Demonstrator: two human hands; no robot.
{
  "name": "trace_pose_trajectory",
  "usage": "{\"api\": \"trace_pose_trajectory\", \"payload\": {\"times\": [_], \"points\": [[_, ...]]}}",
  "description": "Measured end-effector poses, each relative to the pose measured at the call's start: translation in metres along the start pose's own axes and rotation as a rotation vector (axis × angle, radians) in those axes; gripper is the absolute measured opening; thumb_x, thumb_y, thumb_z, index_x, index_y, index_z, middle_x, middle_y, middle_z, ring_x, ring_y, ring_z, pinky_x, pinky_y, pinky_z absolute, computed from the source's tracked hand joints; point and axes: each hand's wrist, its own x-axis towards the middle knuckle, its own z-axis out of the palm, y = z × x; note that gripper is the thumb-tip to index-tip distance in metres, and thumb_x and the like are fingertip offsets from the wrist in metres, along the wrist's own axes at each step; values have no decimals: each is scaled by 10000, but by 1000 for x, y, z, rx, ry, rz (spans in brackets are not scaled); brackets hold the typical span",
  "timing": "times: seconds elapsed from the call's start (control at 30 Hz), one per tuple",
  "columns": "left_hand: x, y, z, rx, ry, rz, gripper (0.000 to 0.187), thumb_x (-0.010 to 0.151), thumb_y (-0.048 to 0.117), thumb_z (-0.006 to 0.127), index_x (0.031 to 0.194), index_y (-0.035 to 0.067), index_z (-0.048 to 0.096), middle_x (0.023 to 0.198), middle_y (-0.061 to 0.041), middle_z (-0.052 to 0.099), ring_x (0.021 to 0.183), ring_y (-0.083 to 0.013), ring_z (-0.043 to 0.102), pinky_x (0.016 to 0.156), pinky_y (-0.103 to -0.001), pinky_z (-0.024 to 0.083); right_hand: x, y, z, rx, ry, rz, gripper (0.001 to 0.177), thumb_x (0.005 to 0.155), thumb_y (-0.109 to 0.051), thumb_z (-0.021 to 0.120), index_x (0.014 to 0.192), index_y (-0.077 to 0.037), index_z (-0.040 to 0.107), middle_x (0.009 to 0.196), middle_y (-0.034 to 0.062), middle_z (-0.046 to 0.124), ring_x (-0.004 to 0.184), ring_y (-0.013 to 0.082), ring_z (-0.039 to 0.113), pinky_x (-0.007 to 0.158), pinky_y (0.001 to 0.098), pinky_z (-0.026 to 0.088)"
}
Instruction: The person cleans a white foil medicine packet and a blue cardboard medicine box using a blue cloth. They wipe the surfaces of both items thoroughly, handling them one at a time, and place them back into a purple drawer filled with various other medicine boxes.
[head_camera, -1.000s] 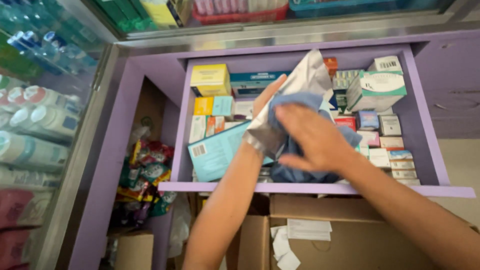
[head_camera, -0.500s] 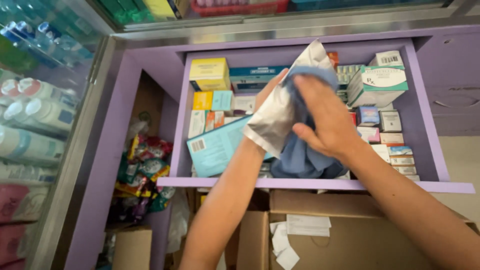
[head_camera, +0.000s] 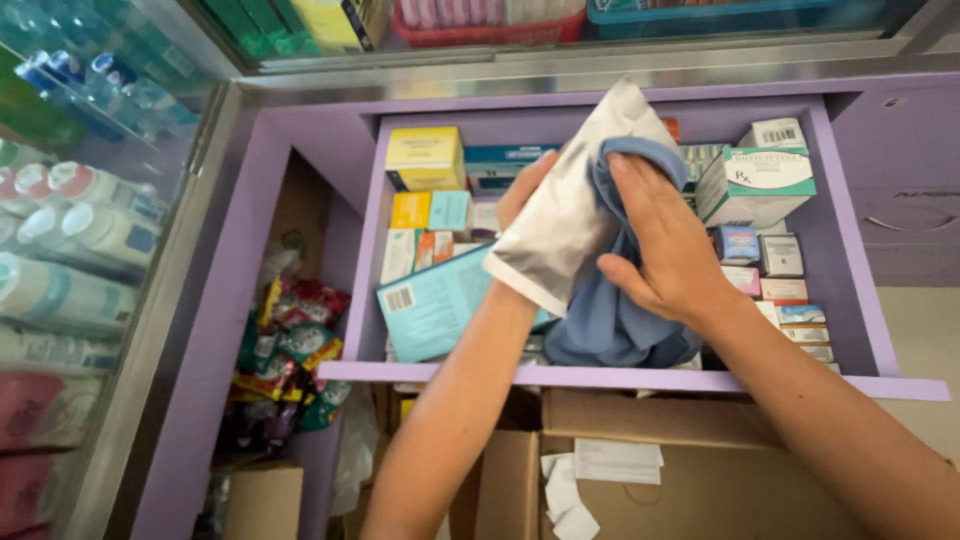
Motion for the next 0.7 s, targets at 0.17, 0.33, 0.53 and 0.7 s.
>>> {"api": "trace_pose_trajectory", "payload": {"times": [0.17,0.33,0.53,0.7], "points": [[-3,7,-2,49,90,56,534,1059,342,525,1397,-68,577,1260,-206,703,1122,-326,692,1054,-423,531,-10,-3,12,26,-129,-91,822,934,-477,679,1527,17,394,1511,237,488,1400,428,480,1180,493,366],[-4,9,1,78,118,-2,489,1067,323,545,1370,-58,592,1221,-203,709,1086,-318,698,1021,-420,544,-1,8,2,-24,-10,19,780,965,-445,631,1540,20,378,1554,253,463,1448,439,462,1222,482,366],[-8,-10,59,206,183,96,523,932,265,551,1364,-24,600,1226,-170,722,1104,-277,706,1026,-368,544,-8,-4,-6,-62,-25,-103,837,912,-466,657,1514,43,377,1531,260,443,1458,459,413,1234,509,317],[-31,19,32,94,163,193,479,1045,318,585,1312,-79,602,1205,-207,696,1068,-329,683,979,-440,546,-30,8,-22,-28,72,114,742,995,-367,632,1557,46,378,1565,274,467,1459,424,480,1165,465,417]]}}
